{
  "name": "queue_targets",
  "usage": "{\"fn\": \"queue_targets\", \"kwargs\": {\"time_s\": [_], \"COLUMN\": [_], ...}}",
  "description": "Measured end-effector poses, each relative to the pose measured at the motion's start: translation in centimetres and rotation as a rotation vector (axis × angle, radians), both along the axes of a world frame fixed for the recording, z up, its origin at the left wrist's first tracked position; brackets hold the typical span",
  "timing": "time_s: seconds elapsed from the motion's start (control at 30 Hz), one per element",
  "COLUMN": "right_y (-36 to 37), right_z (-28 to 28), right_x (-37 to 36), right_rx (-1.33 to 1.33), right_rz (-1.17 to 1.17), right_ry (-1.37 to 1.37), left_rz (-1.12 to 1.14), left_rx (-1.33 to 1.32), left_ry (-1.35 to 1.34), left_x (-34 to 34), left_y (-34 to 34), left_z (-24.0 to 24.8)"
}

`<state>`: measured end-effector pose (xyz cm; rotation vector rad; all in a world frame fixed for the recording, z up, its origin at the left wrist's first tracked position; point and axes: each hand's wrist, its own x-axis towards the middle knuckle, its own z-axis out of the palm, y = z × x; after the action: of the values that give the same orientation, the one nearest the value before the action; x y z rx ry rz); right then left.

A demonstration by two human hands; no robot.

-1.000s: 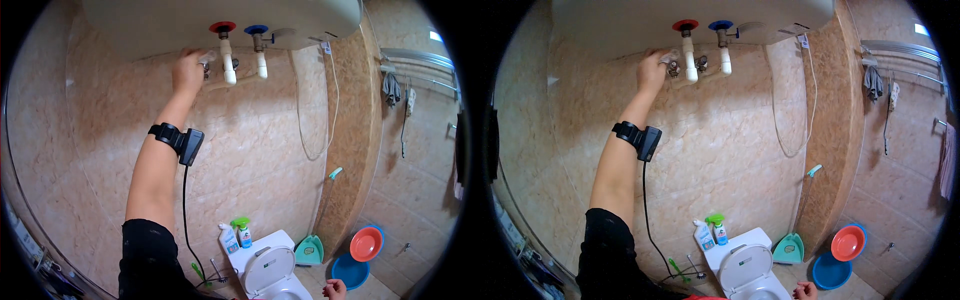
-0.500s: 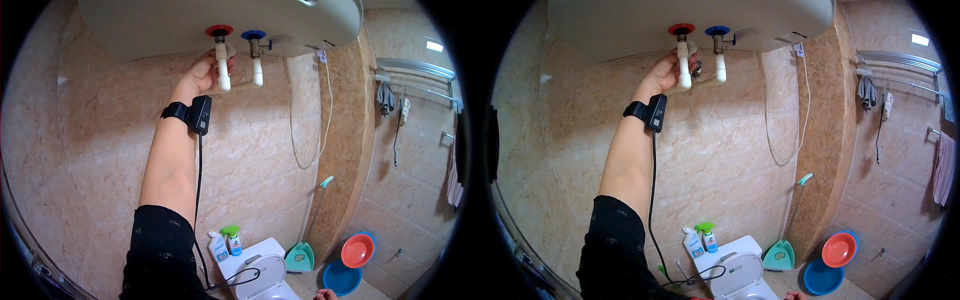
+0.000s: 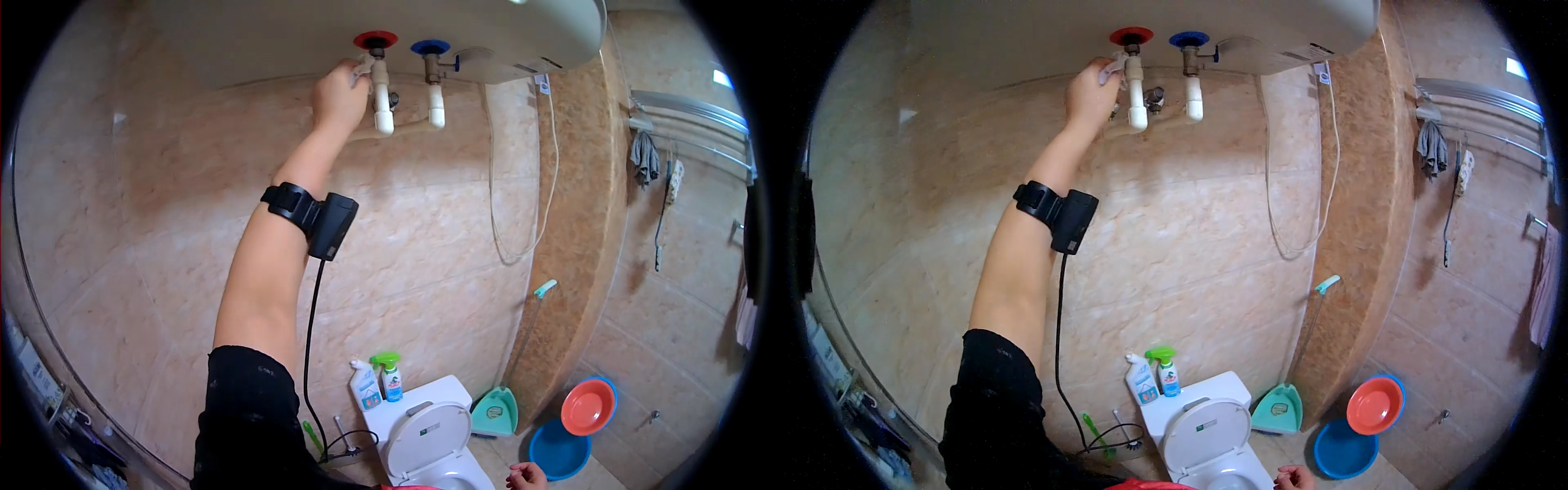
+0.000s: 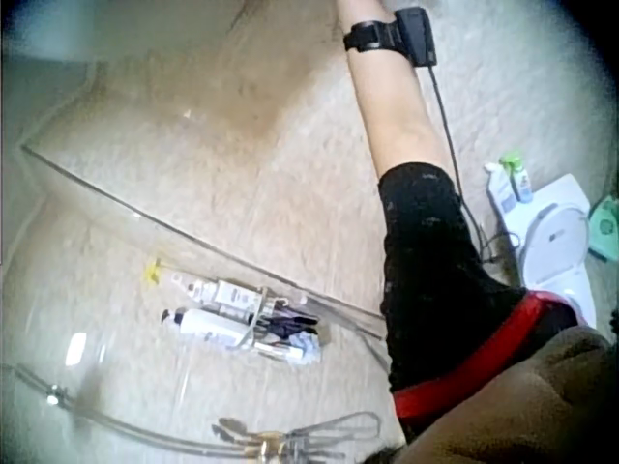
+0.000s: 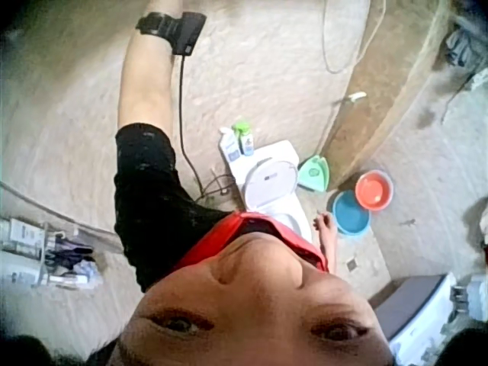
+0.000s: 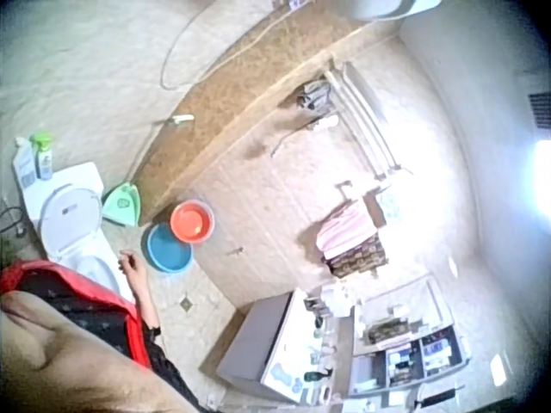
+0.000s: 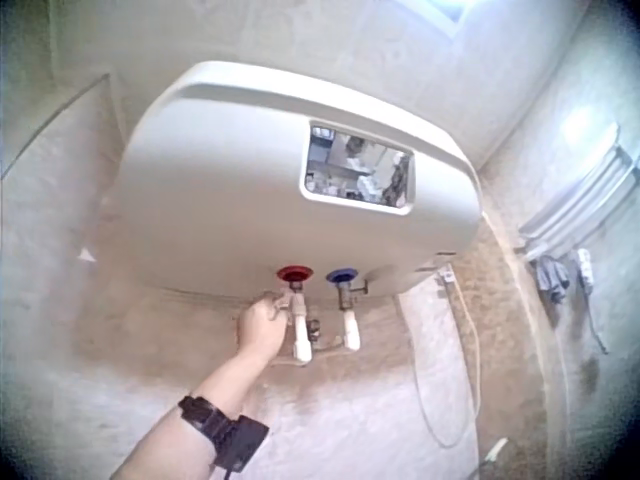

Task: The person cleans the bathroom wall with a mop, then wipes the pipe and valves under the water heater with a cloth and a rag.

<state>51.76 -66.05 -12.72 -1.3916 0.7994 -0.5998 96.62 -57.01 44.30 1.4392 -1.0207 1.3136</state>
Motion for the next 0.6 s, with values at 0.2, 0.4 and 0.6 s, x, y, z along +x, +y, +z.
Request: {"fn": "queue_targets", "kwargs": {"time_s": [0.2, 0.4, 0.6], "right_y": [0.4, 1.1, 1.6], "right_z": [1.1, 0.3, 0.4], "right_x": [0.2, -0.6, -1.6], "right_rx": [-0.084, -0.123, -0.090], "right_rz": [0.084, 0.111, 0.087], "right_ry": [-0.026, -0.009, 0.000], "left_rz": [0.323, 0.646, 0.278], "left_rx": [0.016, 0.250, 0.247], "left_ry": [-0.411, -0.566, -0.576], "left_x": [-3.9, -4.5, -4.9], "left_y": [-0.7, -2.2, -2.7], "left_z": [-1.2, 0.4, -2.1]}}
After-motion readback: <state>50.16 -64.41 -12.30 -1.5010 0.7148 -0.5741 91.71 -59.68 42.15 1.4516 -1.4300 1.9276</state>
